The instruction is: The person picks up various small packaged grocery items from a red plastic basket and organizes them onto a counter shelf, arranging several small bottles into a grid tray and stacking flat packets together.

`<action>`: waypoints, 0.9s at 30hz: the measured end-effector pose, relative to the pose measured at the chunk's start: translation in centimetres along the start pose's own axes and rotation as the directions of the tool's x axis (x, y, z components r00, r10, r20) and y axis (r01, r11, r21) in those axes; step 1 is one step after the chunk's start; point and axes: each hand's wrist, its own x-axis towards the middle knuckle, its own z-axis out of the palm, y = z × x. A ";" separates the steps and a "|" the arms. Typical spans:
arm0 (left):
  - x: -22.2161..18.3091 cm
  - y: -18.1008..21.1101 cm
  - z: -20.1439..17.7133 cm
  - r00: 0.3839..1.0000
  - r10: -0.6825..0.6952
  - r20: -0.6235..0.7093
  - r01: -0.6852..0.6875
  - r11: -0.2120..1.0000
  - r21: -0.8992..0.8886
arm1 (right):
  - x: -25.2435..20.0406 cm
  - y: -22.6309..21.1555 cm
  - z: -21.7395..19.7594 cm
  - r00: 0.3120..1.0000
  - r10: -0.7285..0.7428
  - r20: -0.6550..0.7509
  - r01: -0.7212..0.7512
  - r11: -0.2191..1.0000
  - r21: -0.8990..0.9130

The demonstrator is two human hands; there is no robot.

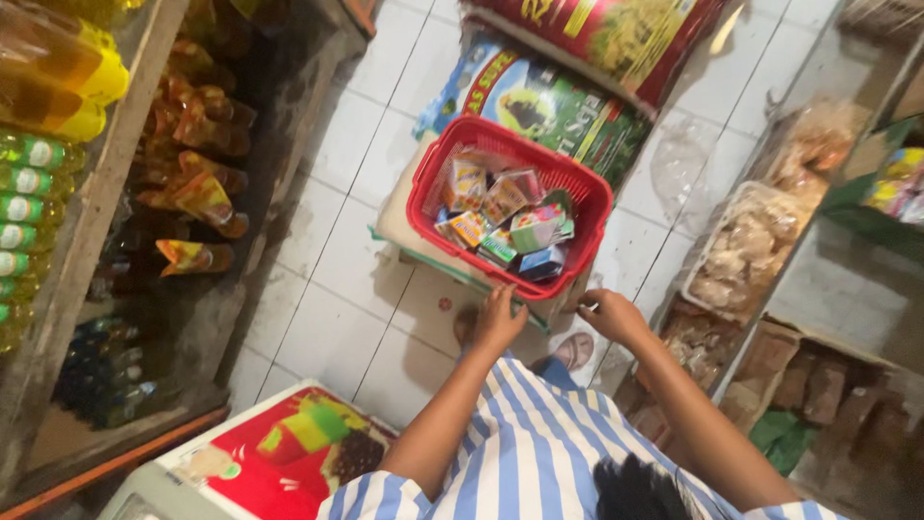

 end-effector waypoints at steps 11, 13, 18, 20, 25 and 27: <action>2.9 -8.7 -7.5 0.963 -0.077 0.257 0.074 0.997 0.024 | 6.5 -2.1 7.3 0.990 0.116 -0.074 -0.109 0.989 0.099; 3.9 -10.5 -10.0 0.951 -0.097 0.294 0.094 0.995 0.024 | 7.0 -2.6 9.2 0.985 0.146 -0.096 -0.127 0.975 0.181; 9.4 -12.6 -14.9 0.947 -0.096 0.307 0.089 0.995 0.035 | 11.3 -4.0 11.7 0.938 0.298 -0.176 -0.238 0.925 0.296; 10.8 -13.4 -16.0 0.948 -0.068 0.312 0.064 0.998 0.022 | 13.0 -4.8 12.1 0.919 0.370 -0.135 -0.257 0.823 0.506; 11.7 -15.1 -18.9 0.905 -0.096 0.413 0.068 0.994 0.084 | 18.1 -5.8 11.8 0.778 0.323 -0.539 -0.083 0.903 0.421; 11.3 -15.9 -19.7 0.891 -0.102 0.442 0.065 0.993 0.098 | 20.0 -5.9 11.0 0.727 0.334 -0.600 -0.094 0.914 0.395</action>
